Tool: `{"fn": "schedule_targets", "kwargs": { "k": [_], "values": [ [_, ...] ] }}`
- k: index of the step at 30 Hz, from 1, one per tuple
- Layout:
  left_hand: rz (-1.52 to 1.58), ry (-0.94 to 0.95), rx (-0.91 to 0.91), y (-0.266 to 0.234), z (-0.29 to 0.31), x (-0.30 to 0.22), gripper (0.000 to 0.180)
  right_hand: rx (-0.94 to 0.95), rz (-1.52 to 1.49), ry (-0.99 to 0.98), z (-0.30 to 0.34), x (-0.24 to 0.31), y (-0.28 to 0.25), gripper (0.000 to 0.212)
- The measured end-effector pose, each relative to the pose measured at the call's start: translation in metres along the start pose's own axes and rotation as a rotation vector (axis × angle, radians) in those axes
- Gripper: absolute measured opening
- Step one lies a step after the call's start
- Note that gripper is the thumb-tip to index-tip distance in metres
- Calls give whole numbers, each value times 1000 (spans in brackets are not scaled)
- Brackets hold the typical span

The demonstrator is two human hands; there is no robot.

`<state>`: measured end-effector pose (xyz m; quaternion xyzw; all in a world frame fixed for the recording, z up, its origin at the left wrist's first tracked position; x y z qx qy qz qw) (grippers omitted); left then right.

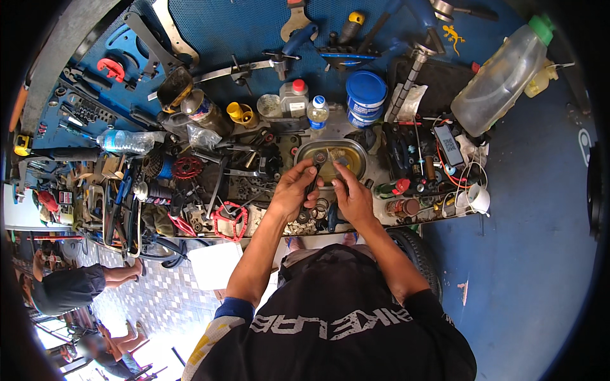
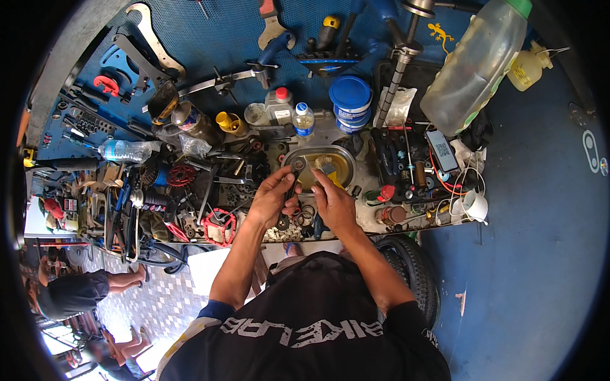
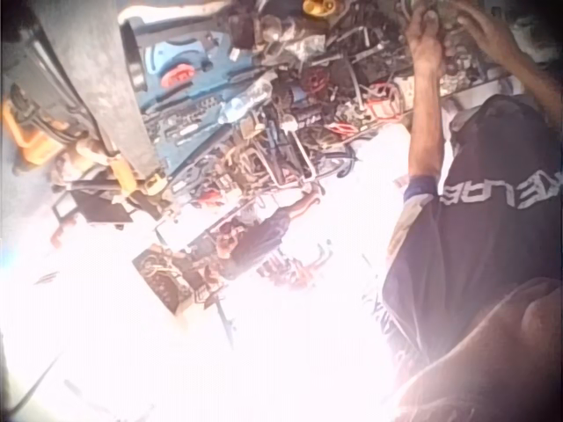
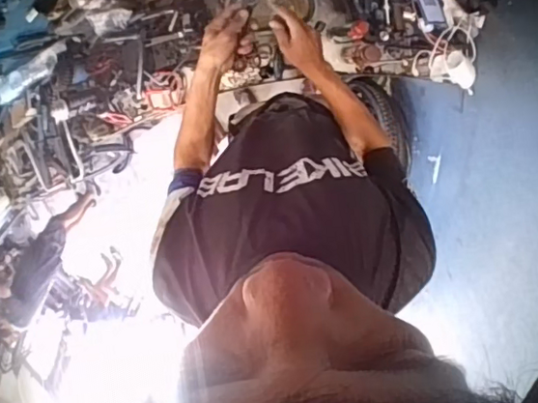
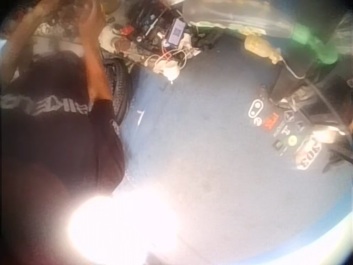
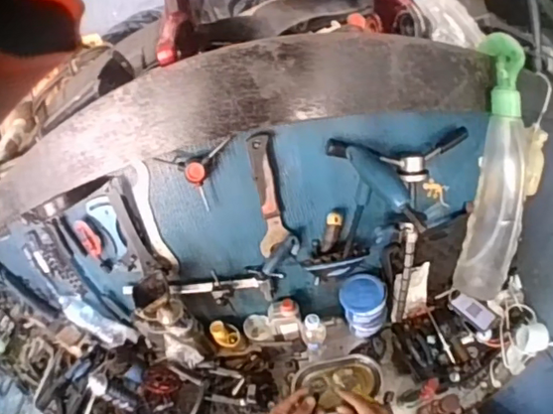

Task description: The person scrubs small mechanical parts in a metal tray filled with liquid using a yellow brush. They repeatedly pick up parts, scrub them, and place them back into the tray. The person also uses a screwdriver to manipulate a part briefly.

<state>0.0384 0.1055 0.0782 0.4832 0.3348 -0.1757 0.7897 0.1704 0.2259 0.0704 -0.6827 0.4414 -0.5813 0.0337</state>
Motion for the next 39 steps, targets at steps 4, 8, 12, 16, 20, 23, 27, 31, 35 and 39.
{"fn": "schedule_targets", "kwargs": {
  "k": [4,8,12,16,20,23,27,31,35,39],
  "values": [
    [-152,13,-50,-13,-7,5,34,109,-27,152,-3,3,-14,44],
    [-274,38,-107,-23,-17,6,35,252,87,156,-5,8,-19,44],
    [-224,12,-80,-18,-18,5,35,277,130,140,-7,6,-15,44],
    [-106,-12,-50,-13,-13,5,34,266,135,168,-9,3,-12,44],
    [-40,-43,-18,-12,-10,6,34,158,88,119,-12,2,-13,45],
    [-25,-43,-32,-17,-10,8,33,189,75,187,-13,0,-18,45],
    [-221,27,-122,-33,-18,14,36,382,250,313,-13,-12,-19,43],
    [-552,90,-248,-62,-34,27,38,457,395,375,-13,-16,-18,40],
    [-662,102,-343,-70,-41,30,41,446,389,338,-12,-34,-17,41],
    [-850,159,-325,-67,-40,26,44,451,185,314,-18,-12,-29,40]
  ]
}}
Point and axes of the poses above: each hand's wrist, its own z-axis away from the middle knuckle, its own y-axis out of the palm, x = y × z, the point moved 4 cm from there along -z, towards the middle knuckle, and after that the axes turned 8 degrees about x, right-handed, at the moved point
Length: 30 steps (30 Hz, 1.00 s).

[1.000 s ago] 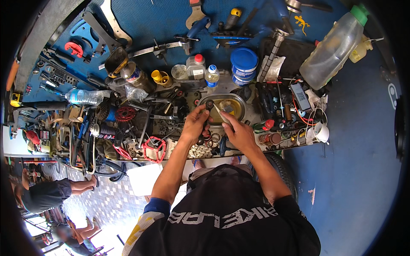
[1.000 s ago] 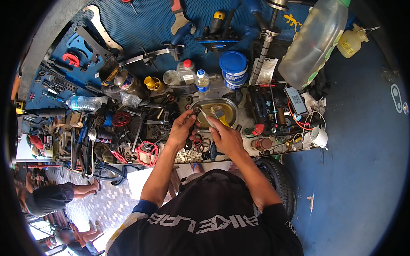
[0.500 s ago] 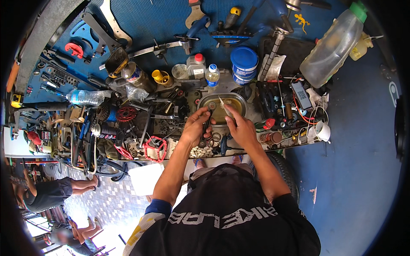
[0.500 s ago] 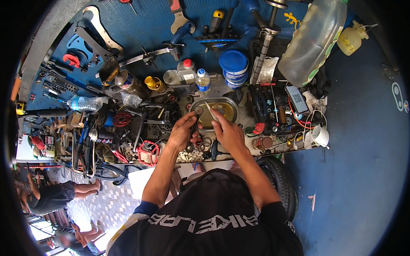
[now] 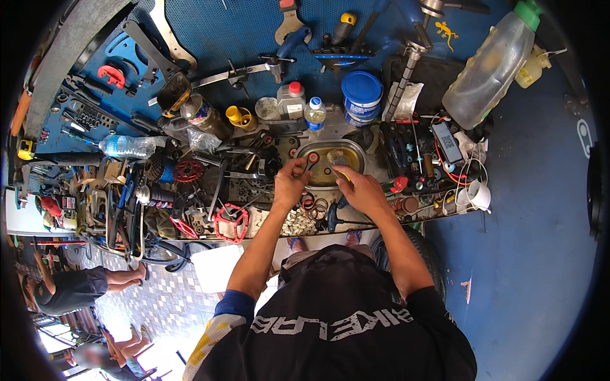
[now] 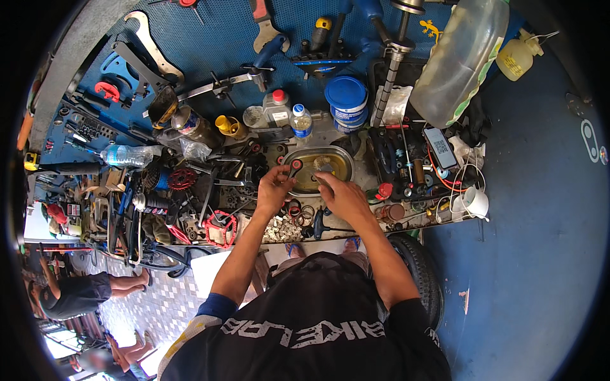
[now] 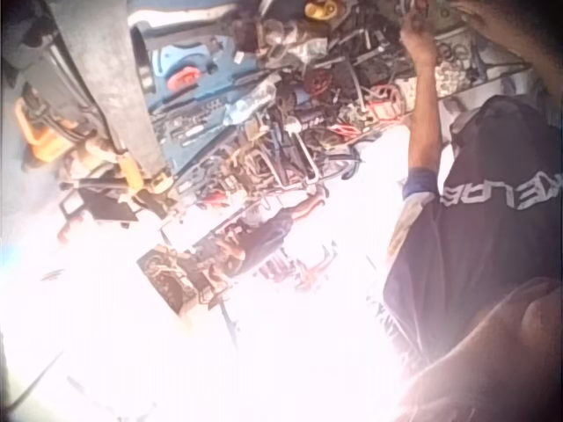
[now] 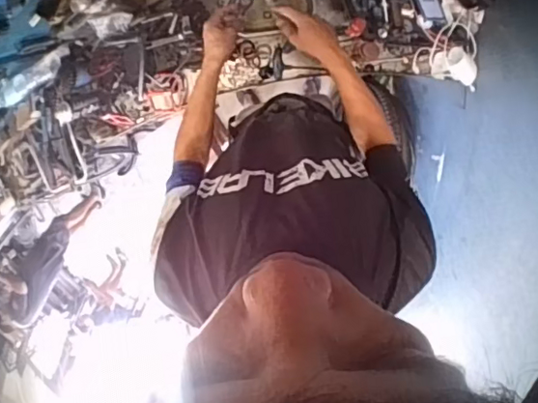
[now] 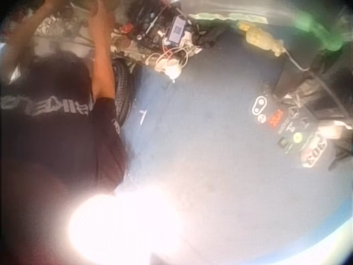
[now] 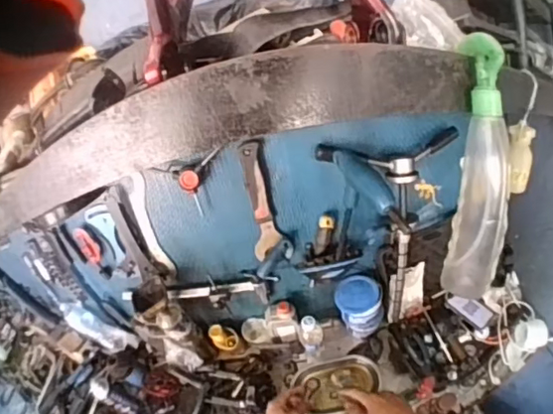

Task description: The person scrubs small mechanical parts in a metal tray filled with liquid using a yellow brush. They repeatedly pick up parts, scrub them, and place them back into the tray. The person also uses a screwdriver to manipulate a part briefly.

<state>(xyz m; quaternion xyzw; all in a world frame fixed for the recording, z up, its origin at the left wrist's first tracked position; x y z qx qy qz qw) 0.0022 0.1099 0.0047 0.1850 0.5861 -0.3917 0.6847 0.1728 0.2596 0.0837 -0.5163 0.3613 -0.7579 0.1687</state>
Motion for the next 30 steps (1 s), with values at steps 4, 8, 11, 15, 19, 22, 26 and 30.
{"fn": "schedule_targets", "kwargs": {
  "k": [4,8,11,15,19,22,26,30],
  "values": [
    [-43,12,-10,2,7,-15,46,47,-96,-11,1,12,-3,41],
    [-110,124,-74,-2,7,1,45,39,-117,-40,-3,17,-2,39],
    [-145,160,-114,0,10,-7,41,22,-109,-56,-4,15,-1,39],
    [-230,191,-142,-3,16,-17,42,65,-108,-29,-6,19,-4,39],
    [-247,191,-144,-5,18,-20,42,34,-101,-101,-9,15,-1,37],
    [-260,212,-141,-5,18,-21,42,50,-91,-123,-13,13,-1,38],
    [-314,256,-135,-6,18,-25,42,137,-76,-147,-22,9,-6,38],
    [-416,345,-124,-9,21,-27,41,198,-3,-203,-31,7,-13,38]
  ]
}}
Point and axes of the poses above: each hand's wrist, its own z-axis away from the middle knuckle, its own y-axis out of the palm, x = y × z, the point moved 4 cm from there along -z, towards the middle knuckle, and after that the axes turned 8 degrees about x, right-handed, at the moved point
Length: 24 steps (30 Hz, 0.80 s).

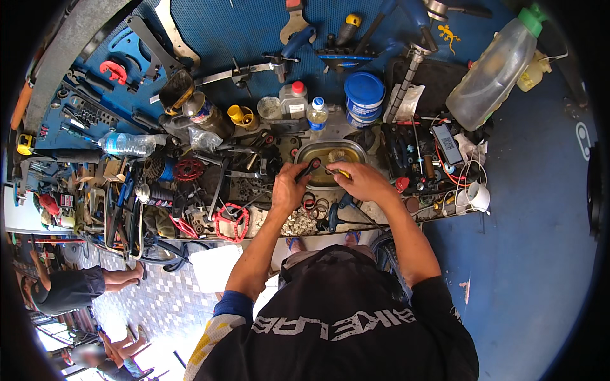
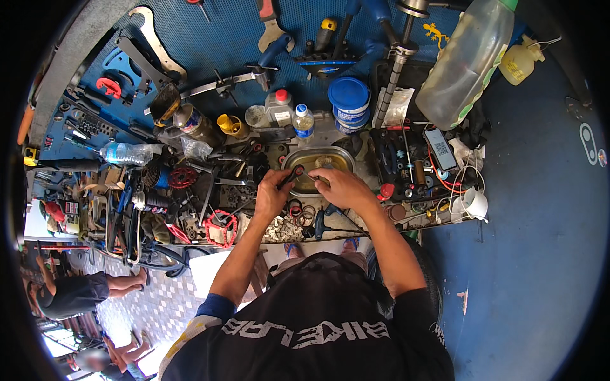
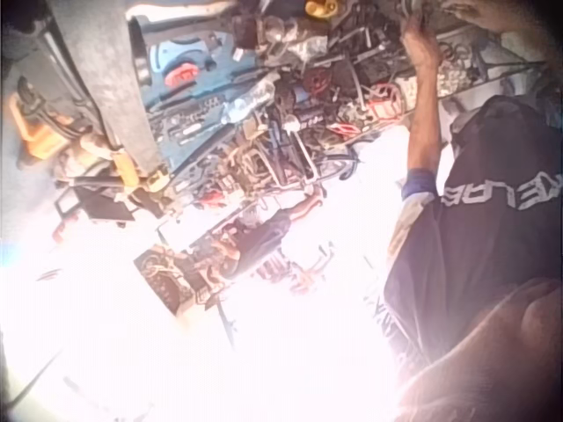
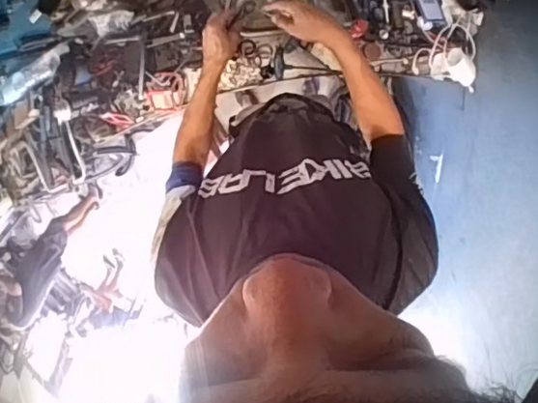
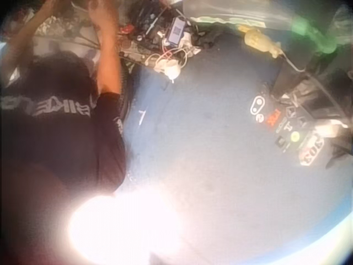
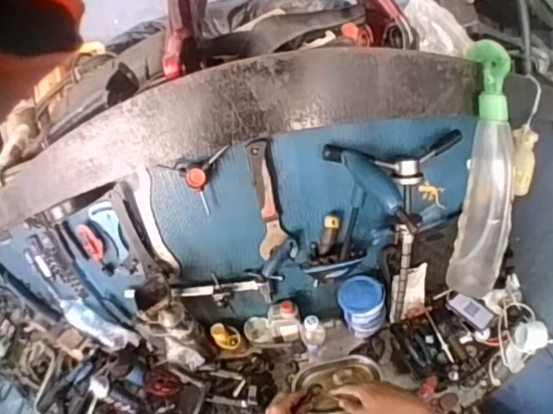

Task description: The person scrubs small mechanical parts in a metal tray filled with liquid using a yellow brush. They repeatedly pick up parts, scrub them, and place them back into the tray. The person also uses a screwdriver to manipulate a part briefly.

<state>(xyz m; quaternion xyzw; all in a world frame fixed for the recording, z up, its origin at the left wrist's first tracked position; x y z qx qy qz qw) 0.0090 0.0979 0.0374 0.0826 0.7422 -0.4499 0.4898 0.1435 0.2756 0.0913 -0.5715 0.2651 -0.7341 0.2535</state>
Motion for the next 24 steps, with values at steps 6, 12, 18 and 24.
{"fn": "schedule_targets", "kwargs": {
  "k": [6,12,18,24],
  "values": [
    [-24,24,8,-10,-4,-4,36,-3,62,155,1,36,-5,37],
    [-111,36,1,-12,-2,-11,37,-177,-12,-7,0,5,11,36],
    [74,14,-54,-13,-15,-14,36,-236,140,180,8,36,19,43],
    [137,-70,-32,-15,-10,-25,37,-443,137,57,16,27,43,47]
  ]
}}
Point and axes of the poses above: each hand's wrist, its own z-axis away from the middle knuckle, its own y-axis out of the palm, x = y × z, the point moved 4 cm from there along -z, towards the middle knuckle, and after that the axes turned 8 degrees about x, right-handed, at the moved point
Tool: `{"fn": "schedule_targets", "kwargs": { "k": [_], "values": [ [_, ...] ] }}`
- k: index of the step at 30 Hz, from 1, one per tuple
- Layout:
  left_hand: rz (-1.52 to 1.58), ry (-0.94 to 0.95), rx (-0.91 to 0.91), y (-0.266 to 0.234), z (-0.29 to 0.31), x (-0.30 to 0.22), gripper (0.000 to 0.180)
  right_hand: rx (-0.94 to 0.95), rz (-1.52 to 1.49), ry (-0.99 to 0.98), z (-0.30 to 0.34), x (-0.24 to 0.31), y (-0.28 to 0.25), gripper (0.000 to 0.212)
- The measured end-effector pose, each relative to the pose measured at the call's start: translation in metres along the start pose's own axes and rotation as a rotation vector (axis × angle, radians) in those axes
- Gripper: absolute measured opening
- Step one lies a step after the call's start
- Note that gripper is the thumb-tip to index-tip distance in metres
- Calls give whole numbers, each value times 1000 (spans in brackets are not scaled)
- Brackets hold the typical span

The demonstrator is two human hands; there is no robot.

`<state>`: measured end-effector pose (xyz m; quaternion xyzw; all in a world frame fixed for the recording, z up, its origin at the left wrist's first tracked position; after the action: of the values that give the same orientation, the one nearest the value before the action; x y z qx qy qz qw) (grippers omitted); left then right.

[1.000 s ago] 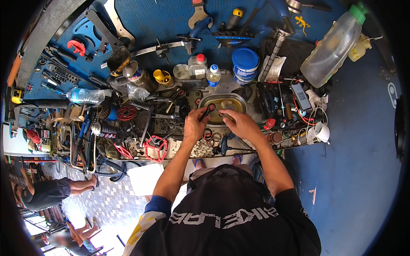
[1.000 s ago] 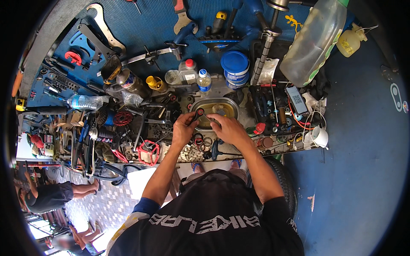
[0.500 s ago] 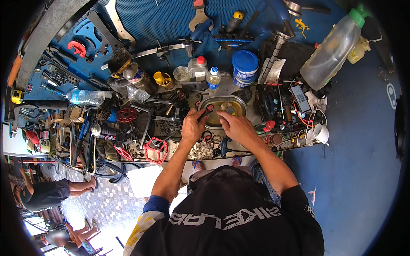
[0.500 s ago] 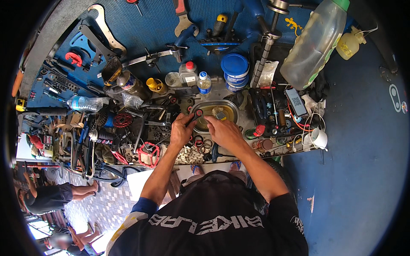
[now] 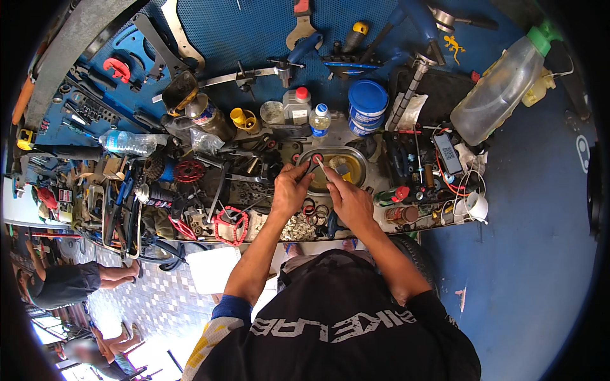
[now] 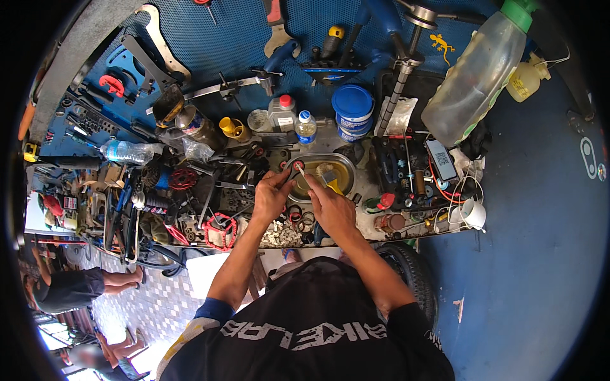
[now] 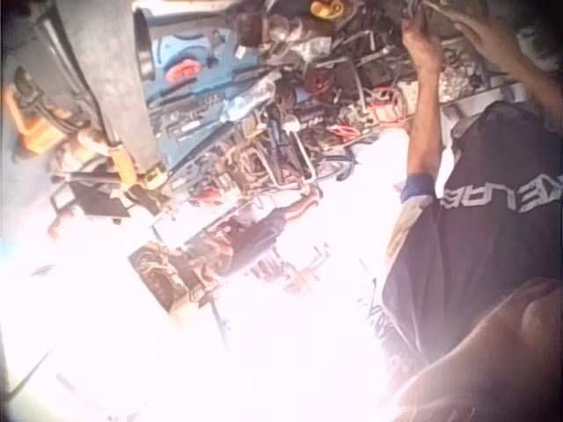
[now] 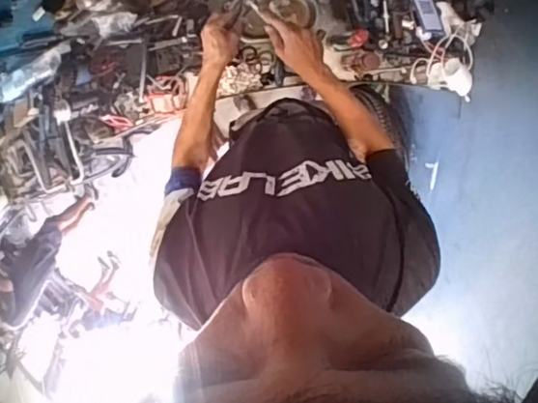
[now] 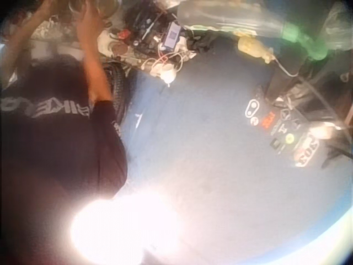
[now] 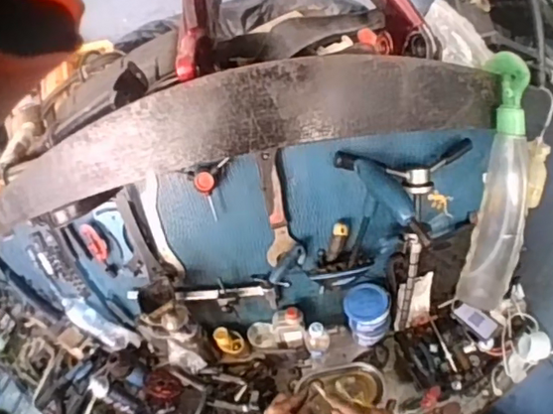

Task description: The person scrubs small mechanical parts in a metal tray filled with liquid using a yellow brush. They repeatedly pick up parts, scrub them, and place them back into the tray. The person also uses a screwdriver to manipulate a part briefly.

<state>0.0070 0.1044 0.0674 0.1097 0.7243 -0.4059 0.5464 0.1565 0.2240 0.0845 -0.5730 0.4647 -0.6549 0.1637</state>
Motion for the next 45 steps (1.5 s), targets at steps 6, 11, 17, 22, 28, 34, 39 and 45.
{"fn": "schedule_targets", "kwargs": {
  "k": [6,11,17,22,28,34,39,45],
  "values": [
    [39,28,-5,-1,0,-20,36,-204,-222,-94,-2,-9,2,46],
    [86,-59,-27,1,1,2,37,-180,-282,-65,-9,-14,-16,44],
    [523,-250,24,14,-8,57,29,198,4,142,-11,-50,5,40],
    [1126,-290,-30,15,-12,67,24,275,-32,247,-10,-56,4,39],
    [1206,-332,-93,7,-16,49,25,313,-26,255,-9,-72,10,40],
    [1167,-368,-125,11,-16,49,22,363,-25,226,-11,-62,3,39],
    [1038,-299,69,22,-26,55,13,301,-98,178,-11,-55,-1,40],
    [642,-464,86,44,-29,45,29,273,-82,104,-18,-46,-12,42]
  ]
}}
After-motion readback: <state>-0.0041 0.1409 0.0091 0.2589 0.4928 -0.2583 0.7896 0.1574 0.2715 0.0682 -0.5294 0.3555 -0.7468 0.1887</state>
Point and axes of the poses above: each hand's wrist, its own z-axis away from the middle knuckle, its own y-axis out of the palm, x = y × z, the point moved 4 cm from there along -z, towards the middle knuckle, and after that the axes turned 8 degrees about x, right-handed, at the moved point
